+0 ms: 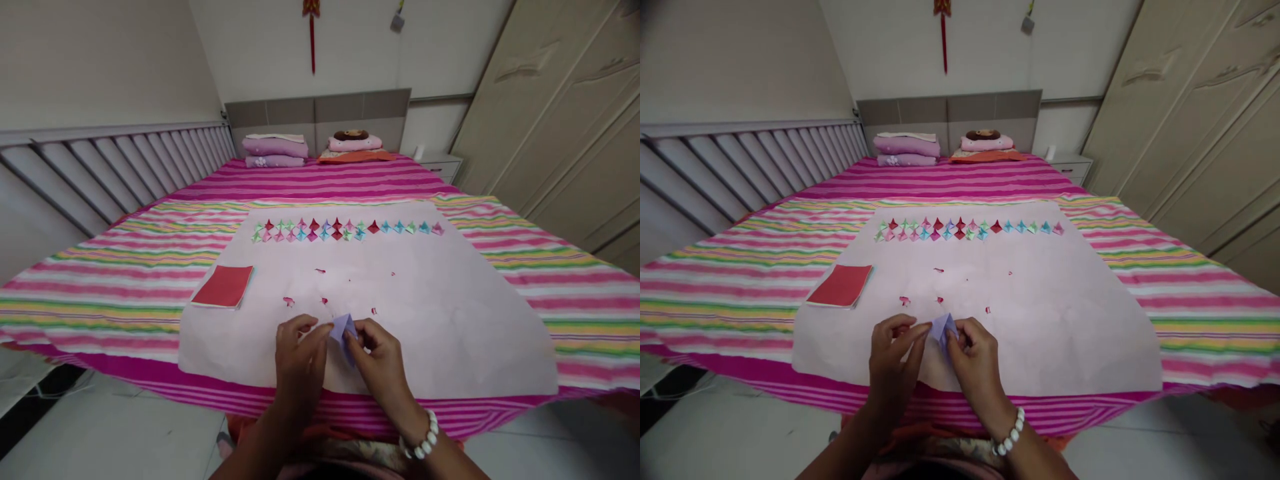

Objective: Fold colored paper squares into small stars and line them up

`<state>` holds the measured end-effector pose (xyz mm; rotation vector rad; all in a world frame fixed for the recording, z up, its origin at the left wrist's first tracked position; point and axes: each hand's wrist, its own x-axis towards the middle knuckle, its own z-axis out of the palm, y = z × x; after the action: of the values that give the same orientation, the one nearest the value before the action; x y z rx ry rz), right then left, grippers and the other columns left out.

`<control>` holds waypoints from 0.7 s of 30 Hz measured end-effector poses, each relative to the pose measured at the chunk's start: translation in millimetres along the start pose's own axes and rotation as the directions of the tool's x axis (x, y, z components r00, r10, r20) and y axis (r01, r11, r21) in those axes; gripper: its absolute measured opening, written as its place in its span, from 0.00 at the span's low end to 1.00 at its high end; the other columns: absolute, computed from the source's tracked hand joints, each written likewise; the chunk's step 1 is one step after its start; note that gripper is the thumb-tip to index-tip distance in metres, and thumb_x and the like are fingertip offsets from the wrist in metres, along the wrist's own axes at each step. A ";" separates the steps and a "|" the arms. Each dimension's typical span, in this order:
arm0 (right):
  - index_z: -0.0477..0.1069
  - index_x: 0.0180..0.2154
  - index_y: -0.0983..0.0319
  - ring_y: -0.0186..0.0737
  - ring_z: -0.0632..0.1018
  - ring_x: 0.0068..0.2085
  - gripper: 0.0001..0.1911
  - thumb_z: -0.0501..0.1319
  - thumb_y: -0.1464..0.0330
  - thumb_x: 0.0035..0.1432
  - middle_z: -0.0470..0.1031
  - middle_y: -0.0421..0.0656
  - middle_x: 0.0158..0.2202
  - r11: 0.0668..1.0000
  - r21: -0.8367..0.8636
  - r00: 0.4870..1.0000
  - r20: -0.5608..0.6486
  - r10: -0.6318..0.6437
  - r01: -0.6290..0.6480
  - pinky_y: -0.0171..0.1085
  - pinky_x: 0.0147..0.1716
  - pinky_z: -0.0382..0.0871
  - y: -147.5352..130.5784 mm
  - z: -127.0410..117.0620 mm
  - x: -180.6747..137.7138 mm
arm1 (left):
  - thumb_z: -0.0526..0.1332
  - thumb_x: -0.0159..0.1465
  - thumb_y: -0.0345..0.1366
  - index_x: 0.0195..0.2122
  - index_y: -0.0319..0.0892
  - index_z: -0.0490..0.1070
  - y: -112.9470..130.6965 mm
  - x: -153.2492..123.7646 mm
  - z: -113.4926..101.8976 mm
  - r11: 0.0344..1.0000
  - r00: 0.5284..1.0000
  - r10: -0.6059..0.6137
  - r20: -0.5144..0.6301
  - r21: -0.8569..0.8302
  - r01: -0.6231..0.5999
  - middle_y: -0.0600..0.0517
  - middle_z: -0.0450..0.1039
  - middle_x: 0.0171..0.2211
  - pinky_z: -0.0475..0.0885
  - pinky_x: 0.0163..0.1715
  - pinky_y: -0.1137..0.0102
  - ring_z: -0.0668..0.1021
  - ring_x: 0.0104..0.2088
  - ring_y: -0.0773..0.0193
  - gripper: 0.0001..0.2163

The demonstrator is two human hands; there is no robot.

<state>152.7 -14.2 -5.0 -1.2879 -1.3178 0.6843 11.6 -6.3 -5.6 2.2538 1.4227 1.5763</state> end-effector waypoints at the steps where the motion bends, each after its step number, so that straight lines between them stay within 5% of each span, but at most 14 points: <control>1: 0.73 0.26 0.61 0.34 0.65 0.23 0.06 0.59 0.70 0.55 0.64 0.37 0.21 1.000 -0.006 1.000 0.001 -0.010 0.010 0.34 0.23 0.59 0.3 0.1 -0.5 | 0.57 0.62 0.25 0.41 0.45 0.76 1.9 0.3 -1.1 0.999 0.999 0.039 0.025 -0.032 -0.038 0.48 0.69 0.39 0.70 0.39 0.66 0.71 0.40 0.61 0.12; 7: 0.72 0.29 0.60 0.36 0.68 0.26 0.06 0.58 0.71 0.57 0.67 0.39 0.24 0.997 -0.032 0.998 0.017 -0.066 0.067 0.35 0.25 0.62 -0.8 1.3 -2.6 | 0.58 0.63 0.32 0.52 0.38 0.67 9.1 -1.6 2.0 0.984 0.966 -0.041 0.256 -0.155 0.083 0.42 0.70 0.44 0.73 0.42 0.64 0.74 0.44 0.57 0.16; 14: 0.74 0.31 0.60 0.37 0.71 0.28 0.07 0.57 0.74 0.57 0.72 0.41 0.28 0.990 -0.048 0.991 0.028 -0.129 0.130 0.35 0.26 0.66 -6.9 3.5 -4.4 | 0.55 0.61 0.28 0.43 0.35 0.73 10.7 6.7 7.0 0.961 0.927 -0.178 0.329 -0.144 0.236 0.42 0.74 0.37 0.75 0.35 0.67 0.77 0.35 0.60 0.12; 21: 0.75 0.34 0.60 0.39 0.75 0.34 0.11 0.57 0.78 0.53 0.74 0.44 0.34 0.985 0.084 0.989 0.001 -0.151 0.150 0.36 0.31 0.70 -0.8 2.5 -1.7 | 0.53 0.58 0.24 0.41 0.38 0.76 1.3 8.4 5.9 0.881 0.902 -0.255 0.348 -0.301 0.365 0.44 0.78 0.41 0.75 0.44 0.67 0.79 0.42 0.61 0.15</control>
<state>149.7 -15.3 -5.3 -1.1071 -1.3631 0.6326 17.4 1.3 -1.9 1.8410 1.2215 1.2124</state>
